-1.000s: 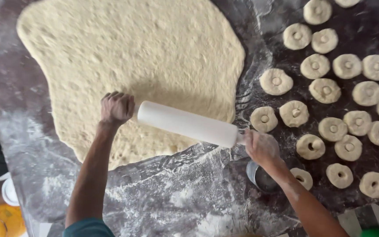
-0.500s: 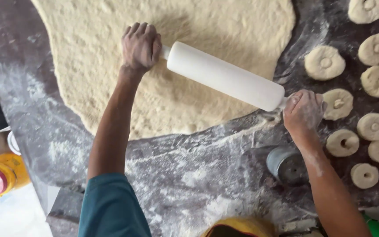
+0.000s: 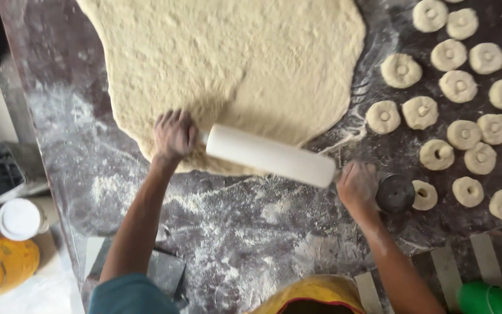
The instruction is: The person rolls out a large piece of dough and then uses a circular cutter to punch out doughnut shapes.
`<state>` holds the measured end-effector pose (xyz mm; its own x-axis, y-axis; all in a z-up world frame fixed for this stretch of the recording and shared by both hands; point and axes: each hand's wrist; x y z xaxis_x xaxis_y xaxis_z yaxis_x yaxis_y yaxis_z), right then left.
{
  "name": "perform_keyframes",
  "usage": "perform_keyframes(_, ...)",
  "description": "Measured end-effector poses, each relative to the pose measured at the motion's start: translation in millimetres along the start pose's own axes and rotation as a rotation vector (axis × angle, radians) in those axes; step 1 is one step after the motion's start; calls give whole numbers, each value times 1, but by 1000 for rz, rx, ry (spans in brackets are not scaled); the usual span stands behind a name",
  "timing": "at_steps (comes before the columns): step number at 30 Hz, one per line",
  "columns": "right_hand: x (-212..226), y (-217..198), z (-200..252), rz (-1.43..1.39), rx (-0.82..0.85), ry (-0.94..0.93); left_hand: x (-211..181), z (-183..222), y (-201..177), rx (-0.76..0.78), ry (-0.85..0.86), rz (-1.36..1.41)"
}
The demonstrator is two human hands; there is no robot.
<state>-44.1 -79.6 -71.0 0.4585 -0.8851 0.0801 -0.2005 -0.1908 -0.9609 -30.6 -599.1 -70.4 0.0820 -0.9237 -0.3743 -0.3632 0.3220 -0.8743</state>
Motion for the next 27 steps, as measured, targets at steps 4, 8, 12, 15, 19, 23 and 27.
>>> perform_keyframes(4, 15, -8, 19, -36, -64, -30, -18, 12, -18, -177, 131, 87)
perform_keyframes(8, -21, 26, 4, -16, -64, -10, -30, -18, -13, -181, 130, 50)
perform_keyframes(12, -43, 23, -47, 31, -76, 73, -42, -70, 10, -142, 97, 17)
perform_keyframes(15, -62, 5, -97, 92, -227, 42, -57, -127, 34, -173, 148, 29)
perform_keyframes(19, -116, 23, -160, 36, -164, 199, -78, -205, 71, -240, 171, -16)
perform_keyframes(23, -152, 16, -216, -25, -123, 252, -90, -271, 99, -252, 207, -17)
perform_keyframes(27, -168, 21, -248, 26, -116, 257, -96, -298, 109, -270, 208, -3)
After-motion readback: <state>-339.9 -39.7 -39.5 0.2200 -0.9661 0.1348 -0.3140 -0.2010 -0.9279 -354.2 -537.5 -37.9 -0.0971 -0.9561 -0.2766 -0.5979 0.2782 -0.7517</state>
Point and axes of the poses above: each hand's wrist, its own z-axis away from the middle knuckle, its own y-axis out of the palm, x = y × z, and after that the axes turned 9 degrees about -y, right-handed
